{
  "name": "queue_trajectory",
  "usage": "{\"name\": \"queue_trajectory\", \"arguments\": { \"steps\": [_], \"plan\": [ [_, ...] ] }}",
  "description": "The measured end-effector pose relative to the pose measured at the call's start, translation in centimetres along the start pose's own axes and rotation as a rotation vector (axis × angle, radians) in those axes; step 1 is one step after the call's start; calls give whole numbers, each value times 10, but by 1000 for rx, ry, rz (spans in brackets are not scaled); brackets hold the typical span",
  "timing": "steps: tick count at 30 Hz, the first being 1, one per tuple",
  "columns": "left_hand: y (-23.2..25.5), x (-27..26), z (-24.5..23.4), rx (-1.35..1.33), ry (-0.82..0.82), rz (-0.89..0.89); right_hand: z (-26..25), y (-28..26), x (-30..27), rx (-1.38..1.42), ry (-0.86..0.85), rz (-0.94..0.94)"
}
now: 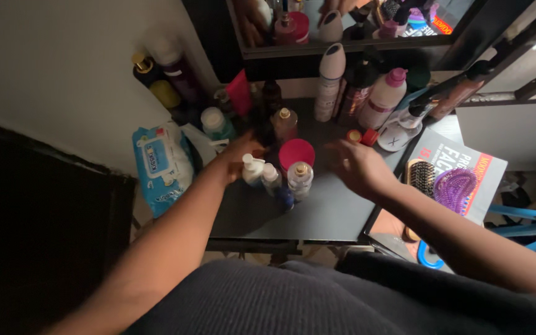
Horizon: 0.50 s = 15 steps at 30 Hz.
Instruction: The person rearranges several bottles and containers on a vanity table, then uses a wipe to clean the bristles of two hairbrushes. The person wipes each brush thoroughly and places them back on the table.
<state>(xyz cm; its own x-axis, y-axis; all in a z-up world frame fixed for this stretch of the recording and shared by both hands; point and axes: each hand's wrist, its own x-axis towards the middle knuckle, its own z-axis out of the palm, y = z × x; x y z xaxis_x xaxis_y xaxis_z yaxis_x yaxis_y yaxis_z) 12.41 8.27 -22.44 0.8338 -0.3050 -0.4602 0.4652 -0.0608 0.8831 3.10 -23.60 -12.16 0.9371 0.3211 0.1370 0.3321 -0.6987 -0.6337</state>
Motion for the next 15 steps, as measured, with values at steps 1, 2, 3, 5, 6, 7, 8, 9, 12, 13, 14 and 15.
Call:
{"name": "queue_trajectory", "arguments": {
  "steps": [1,2,3,5,6,7,8,9,12,13,14,15],
  "plan": [
    [-1,5,-1,-23,-7,-1,4,-5,4,-7,-2,-8],
    [-2,10,-3,-46,-14,-3,9,-10,9,-14,-5,-15],
    [-3,14,-7,-26,-10,-31,13,-13,13,-20,-9,-26],
    [-7,22,-13,13,0,-88,17,-16,21,0,-49,1],
    [-4,25,-20,329,-119,132,20,-16,25,11,-70,15],
    [1,27,-26,646,-241,350,22,-16,28,13,-79,16],
    [5,25,-29,963,-366,567,23,-14,31,15,-89,17],
    [10,21,-26,742,-291,245,25,-12,33,16,-98,18],
    [32,20,0,353,-186,-324,33,-4,32,3,-77,41],
    [38,22,5,437,-237,-276,35,0,30,22,-63,28],
    [41,25,8,521,-288,-227,37,3,29,41,-50,15],
    [42,30,13,502,-300,-262,38,7,27,58,-35,5]
  ]
}}
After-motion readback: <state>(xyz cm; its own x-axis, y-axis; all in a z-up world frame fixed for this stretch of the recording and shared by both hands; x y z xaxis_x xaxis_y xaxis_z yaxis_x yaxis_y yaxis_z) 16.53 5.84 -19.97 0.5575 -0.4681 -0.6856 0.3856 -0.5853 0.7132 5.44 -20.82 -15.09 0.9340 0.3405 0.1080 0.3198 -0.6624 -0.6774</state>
